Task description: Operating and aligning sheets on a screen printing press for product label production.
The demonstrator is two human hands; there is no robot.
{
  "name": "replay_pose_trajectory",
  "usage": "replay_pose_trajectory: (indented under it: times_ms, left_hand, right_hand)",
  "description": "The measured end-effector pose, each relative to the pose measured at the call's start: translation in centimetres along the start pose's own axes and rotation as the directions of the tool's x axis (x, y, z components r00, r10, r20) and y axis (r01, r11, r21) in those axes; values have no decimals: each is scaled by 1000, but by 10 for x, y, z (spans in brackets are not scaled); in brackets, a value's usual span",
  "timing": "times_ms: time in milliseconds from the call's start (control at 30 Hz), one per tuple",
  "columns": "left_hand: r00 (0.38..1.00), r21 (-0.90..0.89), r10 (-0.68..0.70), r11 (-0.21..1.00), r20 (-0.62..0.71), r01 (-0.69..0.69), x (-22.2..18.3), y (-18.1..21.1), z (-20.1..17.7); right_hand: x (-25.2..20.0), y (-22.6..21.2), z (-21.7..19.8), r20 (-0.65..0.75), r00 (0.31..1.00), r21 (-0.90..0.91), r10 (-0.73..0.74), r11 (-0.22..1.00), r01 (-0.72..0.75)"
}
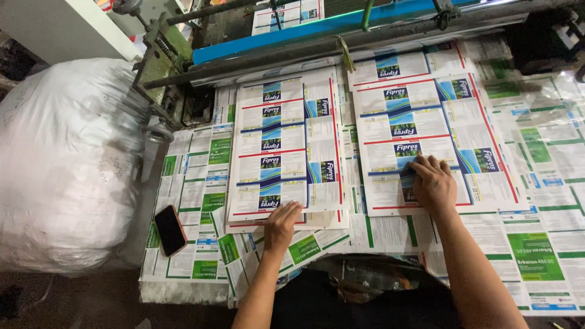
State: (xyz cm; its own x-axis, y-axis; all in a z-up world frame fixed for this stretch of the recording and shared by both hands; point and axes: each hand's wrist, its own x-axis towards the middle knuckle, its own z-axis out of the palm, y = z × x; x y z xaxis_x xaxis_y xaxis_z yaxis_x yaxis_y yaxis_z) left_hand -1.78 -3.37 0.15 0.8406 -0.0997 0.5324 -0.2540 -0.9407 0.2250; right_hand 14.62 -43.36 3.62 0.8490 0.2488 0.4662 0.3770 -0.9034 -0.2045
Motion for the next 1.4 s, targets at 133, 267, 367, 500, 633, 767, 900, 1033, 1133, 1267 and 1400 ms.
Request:
replay_pose_trajectory:
  times_ms: [133, 267, 367, 500, 633, 767, 900, 1033, 1133, 1267, 1400]
  left_hand:
    - [999, 28, 33, 999, 7, -33, 22, -19, 20]
    - [998, -19, 43, 999, -41, -44, 53, -29, 27]
    - [998, 3, 64, 998, -30, -64, 71, -49, 49]
    - [991, -31, -74, 996, 110, 78, 106, -39, 31]
    - [961, 54, -153, 988, 229, 145, 115, -39, 39]
    - [948, 84, -222, 975, 227, 208, 98, -8, 16]
    - [918, 45, -273, 961, 286, 272, 57, 10, -4]
    - [962, -20, -182, 982, 204, 190, 4, 6, -10]
    - [957, -64, -138, 985, 253, 159, -9, 9, -34]
    - [964, -69, -114, 988, 242, 135, -11, 11, -39]
    - [972, -48, -115, 991, 206, 128, -13, 8, -31]
  right_hand:
    - [1, -1, 0, -8, 1000, -14, 13, 1000, -13]
    - [4, -3, -3, -22, 1000, -26, 14, 1000, -14]
    - [6, -5, -8, -24, 1000, -7, 8, 1000, -8]
    - [7, -4, -6, -22, 1000, 35, 13, 999, -12]
    - [7, -2, -4, 7, 1000, -19, 3, 1000, -2]
    - [7, 6, 6, 40, 999, -30, -1, 1000, 3]
    - [0, 27, 19, 142, 987, -49, -69, 996, 76]
    - [-16, 25, -20, 382, 910, -32, -162, 982, 188]
    - [-35, 25, -39, 438, 881, 8, -180, 981, 196]
    - [-44, 32, -42, 411, 890, 57, -196, 980, 190]
    - [-27, 33, -47, 439, 874, 56, -208, 977, 204]
